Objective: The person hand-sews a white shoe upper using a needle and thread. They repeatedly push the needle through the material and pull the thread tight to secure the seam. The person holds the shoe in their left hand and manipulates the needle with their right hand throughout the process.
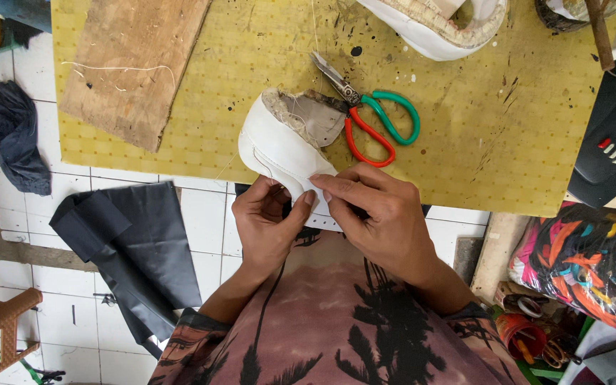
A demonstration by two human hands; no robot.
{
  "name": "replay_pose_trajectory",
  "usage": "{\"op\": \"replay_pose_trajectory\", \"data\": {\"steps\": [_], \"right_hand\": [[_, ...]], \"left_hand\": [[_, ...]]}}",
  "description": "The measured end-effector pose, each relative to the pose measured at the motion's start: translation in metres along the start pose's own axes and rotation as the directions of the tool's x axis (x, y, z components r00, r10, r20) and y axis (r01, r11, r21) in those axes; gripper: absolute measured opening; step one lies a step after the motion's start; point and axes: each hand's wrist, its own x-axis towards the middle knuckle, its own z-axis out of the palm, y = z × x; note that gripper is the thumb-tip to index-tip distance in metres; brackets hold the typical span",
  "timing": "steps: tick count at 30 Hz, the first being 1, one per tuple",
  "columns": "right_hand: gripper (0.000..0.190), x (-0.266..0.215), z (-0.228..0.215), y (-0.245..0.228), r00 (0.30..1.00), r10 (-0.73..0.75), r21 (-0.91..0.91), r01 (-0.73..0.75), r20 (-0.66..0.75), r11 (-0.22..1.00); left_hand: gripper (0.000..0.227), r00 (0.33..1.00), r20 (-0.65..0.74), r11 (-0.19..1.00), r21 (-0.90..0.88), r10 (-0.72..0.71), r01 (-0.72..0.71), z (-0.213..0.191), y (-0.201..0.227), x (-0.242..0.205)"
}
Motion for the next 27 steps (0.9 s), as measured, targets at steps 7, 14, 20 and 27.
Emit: {"op": "replay_pose_trajectory", "data": {"steps": [7,14,20,27], "right_hand": [[0.024,-0.001,-0.002,0.002,1.000,-0.002,-0.027,0.002,0.012,1.000],[0.020,-0.002,-0.005,0.007,0.998,-0.038,-0.212,0.047,0.049,0.976],[0.009,0.007,-0.017,0.001,0.992,0.025,-0.280,0.011,0.125,0.960],[0.012,0.010,-0.018,0.014,0.985,0.063,-0.259,-0.020,0.160,0.966]], "left_hand": [[0.022,1.000,0.010,0.999,0.050,0.009,-0.010,0.003,0.004,0.002],[0.013,0.985,0.073,0.945,0.279,0.155,-0.169,0.006,0.001,0.005],[0.010,0.952,0.157,0.868,0.392,0.264,-0.306,0.004,-0.010,0.008],[0.014,0.938,0.224,0.847,0.411,0.265,-0.338,0.003,-0.014,0.013]]}}
